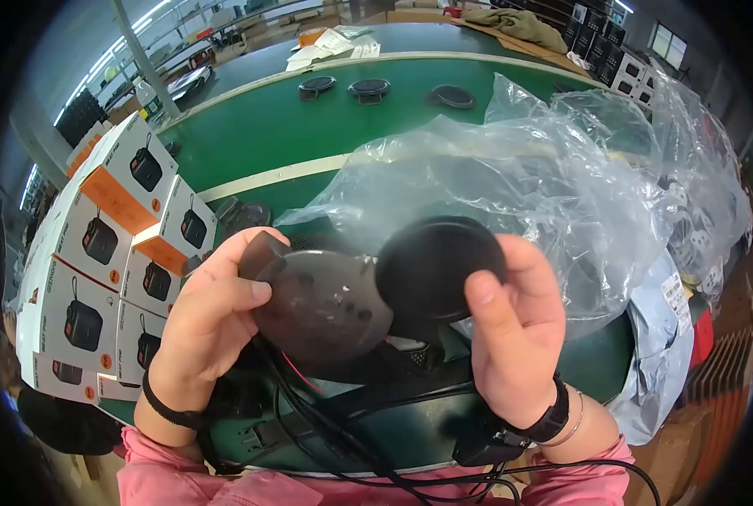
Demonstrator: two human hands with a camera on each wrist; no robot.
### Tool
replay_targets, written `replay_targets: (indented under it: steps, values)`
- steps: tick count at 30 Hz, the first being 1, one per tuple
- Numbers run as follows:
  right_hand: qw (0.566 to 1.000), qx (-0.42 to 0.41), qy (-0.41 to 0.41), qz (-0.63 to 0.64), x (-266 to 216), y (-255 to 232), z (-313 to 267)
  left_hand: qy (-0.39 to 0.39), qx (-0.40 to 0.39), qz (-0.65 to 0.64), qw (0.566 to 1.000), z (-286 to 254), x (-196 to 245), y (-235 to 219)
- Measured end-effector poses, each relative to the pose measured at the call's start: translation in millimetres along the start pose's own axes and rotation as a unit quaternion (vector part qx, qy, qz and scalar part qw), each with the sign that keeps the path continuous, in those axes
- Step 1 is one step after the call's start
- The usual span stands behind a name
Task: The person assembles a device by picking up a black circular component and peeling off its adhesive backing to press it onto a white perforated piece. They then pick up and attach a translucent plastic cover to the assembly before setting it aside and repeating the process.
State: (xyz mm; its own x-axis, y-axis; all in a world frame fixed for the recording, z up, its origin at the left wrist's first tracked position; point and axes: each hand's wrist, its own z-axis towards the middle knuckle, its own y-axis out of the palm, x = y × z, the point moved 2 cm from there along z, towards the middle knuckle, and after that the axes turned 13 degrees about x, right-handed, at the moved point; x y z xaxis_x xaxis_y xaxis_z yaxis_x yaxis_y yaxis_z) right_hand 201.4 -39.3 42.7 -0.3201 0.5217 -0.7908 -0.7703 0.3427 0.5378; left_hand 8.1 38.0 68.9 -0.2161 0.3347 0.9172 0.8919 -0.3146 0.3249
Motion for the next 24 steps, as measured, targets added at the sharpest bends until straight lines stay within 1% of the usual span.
replay_targets:
  steps: [2, 3, 5, 6, 7, 9, 10, 11, 13, 14, 15, 16, 17, 19, 20, 22, 23, 24]
  values:
    - [0.999, -0.033, 0.025, 0.015, 0, 0, -1, 0.004, -0.005, -0.030, 1.000, 0, -1, 0]
    - [0.999, -0.033, 0.023, 0.015, 0, -2, -1, 0.005, -0.007, -0.030, 1.000, 1, -3, -1]
    - [0.996, -0.078, 0.051, 0.004, 1, -5, -5, 0.022, -0.071, -0.032, 0.997, 2, -8, -3]
    - [0.994, -0.092, 0.050, 0.020, 2, -6, -6, -0.008, -0.093, -0.052, 0.994, 2, -9, -2]
    - [0.995, -0.090, 0.048, 0.020, 1, -6, -5, -0.009, -0.095, -0.051, 0.994, 1, -9, 0]
    - [0.985, -0.128, 0.083, 0.079, -1, 0, -5, -0.036, -0.096, -0.003, 0.995, -3, -8, 5]
    - [0.985, -0.126, 0.082, 0.078, 0, 1, -5, -0.085, -0.101, -0.031, 0.991, -4, -7, 4]
    - [0.987, -0.130, 0.071, 0.067, 1, 2, -5, -0.086, -0.102, -0.031, 0.991, -5, -7, 7]
    - [0.988, -0.134, 0.060, 0.056, 2, 1, -5, -0.053, -0.045, -0.008, 0.998, -4, -7, 11]
    - [0.989, -0.140, 0.046, 0.028, 2, 0, -4, -0.053, -0.046, -0.008, 0.998, -4, -6, 11]
    - [0.989, -0.147, 0.033, 0.000, 2, 0, -4, 0.000, -0.042, 0.069, 0.997, -5, -4, 8]
    - [0.989, -0.146, 0.033, 0.000, 2, -2, -4, 0.052, -0.038, 0.146, 0.987, -5, -3, 7]
    - [0.990, -0.133, 0.043, 0.010, 1, -5, -6, 0.052, -0.039, 0.146, 0.987, -5, -4, 7]
    - [0.991, -0.119, 0.055, 0.018, 0, -8, -9, 0.125, -0.045, 0.153, 0.979, -7, -4, 8]
    - [0.990, -0.126, 0.060, 0.008, -2, -7, -11, 0.124, -0.046, 0.152, 0.980, -7, -4, 8]
    - [0.989, -0.133, 0.066, -0.002, -6, -3, -13, 0.147, -0.035, 0.171, 0.974, -8, -3, 9]
    - [0.989, -0.134, 0.056, -0.039, -8, 1, -14, 0.146, -0.034, 0.170, 0.974, -7, -3, 8]
    - [0.987, -0.135, 0.045, -0.077, -8, 3, -15, 0.185, -0.049, 0.198, 0.961, -6, -2, 8]
